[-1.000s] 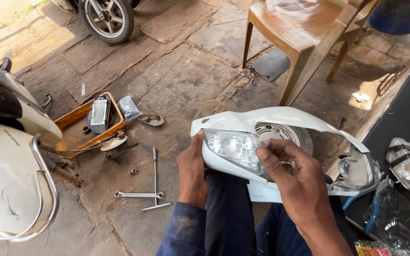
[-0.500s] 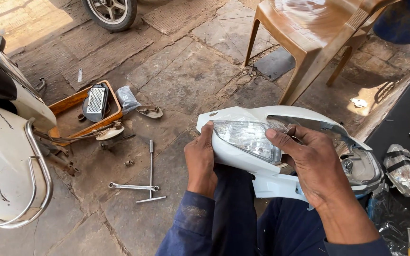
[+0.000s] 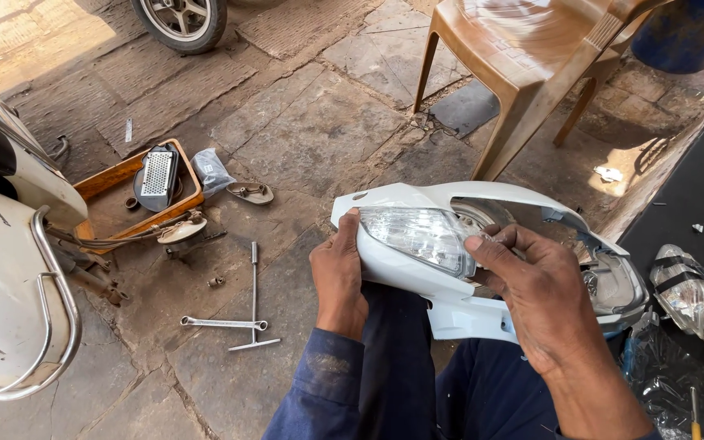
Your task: Repairing and assembling the headlight housing and front cowl of a motorcycle using various tools.
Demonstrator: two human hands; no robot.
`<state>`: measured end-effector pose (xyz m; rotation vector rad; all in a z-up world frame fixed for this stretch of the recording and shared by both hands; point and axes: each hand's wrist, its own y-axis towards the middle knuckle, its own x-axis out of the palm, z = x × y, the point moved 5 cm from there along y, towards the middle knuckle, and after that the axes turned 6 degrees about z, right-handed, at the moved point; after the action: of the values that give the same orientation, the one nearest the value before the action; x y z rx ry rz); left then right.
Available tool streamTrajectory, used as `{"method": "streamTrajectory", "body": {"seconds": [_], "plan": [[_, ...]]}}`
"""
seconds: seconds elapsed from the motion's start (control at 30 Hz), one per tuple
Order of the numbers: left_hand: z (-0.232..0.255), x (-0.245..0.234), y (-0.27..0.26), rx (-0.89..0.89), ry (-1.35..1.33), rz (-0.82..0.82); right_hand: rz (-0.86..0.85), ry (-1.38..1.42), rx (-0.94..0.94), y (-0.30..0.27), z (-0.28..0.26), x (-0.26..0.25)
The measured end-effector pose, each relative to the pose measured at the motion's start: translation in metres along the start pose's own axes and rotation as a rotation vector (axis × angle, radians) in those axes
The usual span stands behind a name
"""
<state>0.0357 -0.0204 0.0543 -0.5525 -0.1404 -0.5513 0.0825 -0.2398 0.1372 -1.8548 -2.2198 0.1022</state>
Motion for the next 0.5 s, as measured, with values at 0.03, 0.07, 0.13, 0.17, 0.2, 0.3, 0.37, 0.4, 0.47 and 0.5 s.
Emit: {"method": "streamTrajectory", "body": {"seconds": [0.03,0.07,0.13,0.17,0.2,0.3,0.37,0.4,0.47,0.5], "plan": [[0.001,0.001,-0.002,0.002,-0.026,-0.014,0.014,0.006,0.008,-0.002,0.001,-0.001],[0.002,-0.001,-0.005,0.002,-0.025,-0.015,0.015,0.007,0.007,-0.005,0.008,-0.005],[0.003,-0.001,-0.011,0.007,-0.096,-0.072,-0.010,-0.048,-0.011,-0.012,0.019,-0.012],[-0.002,-0.006,-0.011,0.005,-0.094,-0.076,-0.005,-0.047,-0.012,-0.022,0.017,-0.014],[-0.006,-0.008,-0.010,0.020,-0.109,-0.115,0.035,-0.330,0.014,-0.031,0.017,-0.018],[-0.007,-0.015,-0.010,0.030,-0.127,-0.187,0.185,-0.549,-0.107,-0.064,0.027,-0.052],[-0.011,-0.024,-0.006,0.023,-0.129,-0.213,0.287,-0.486,-0.249,-0.076,0.029,-0.083],[-0.017,-0.031,-0.002,0.012,-0.127,-0.237,0.411,-0.385,-0.338,-0.079,0.026,-0.105],[-0.027,-0.039,0.000,-0.012,-0.122,-0.277,0.554,-0.290,-0.425,-0.071,0.022,-0.141],[-0.030,-0.041,-0.001,-0.021,-0.126,-0.278,0.574,-0.477,-0.313,-0.057,0.024,-0.155]]}}
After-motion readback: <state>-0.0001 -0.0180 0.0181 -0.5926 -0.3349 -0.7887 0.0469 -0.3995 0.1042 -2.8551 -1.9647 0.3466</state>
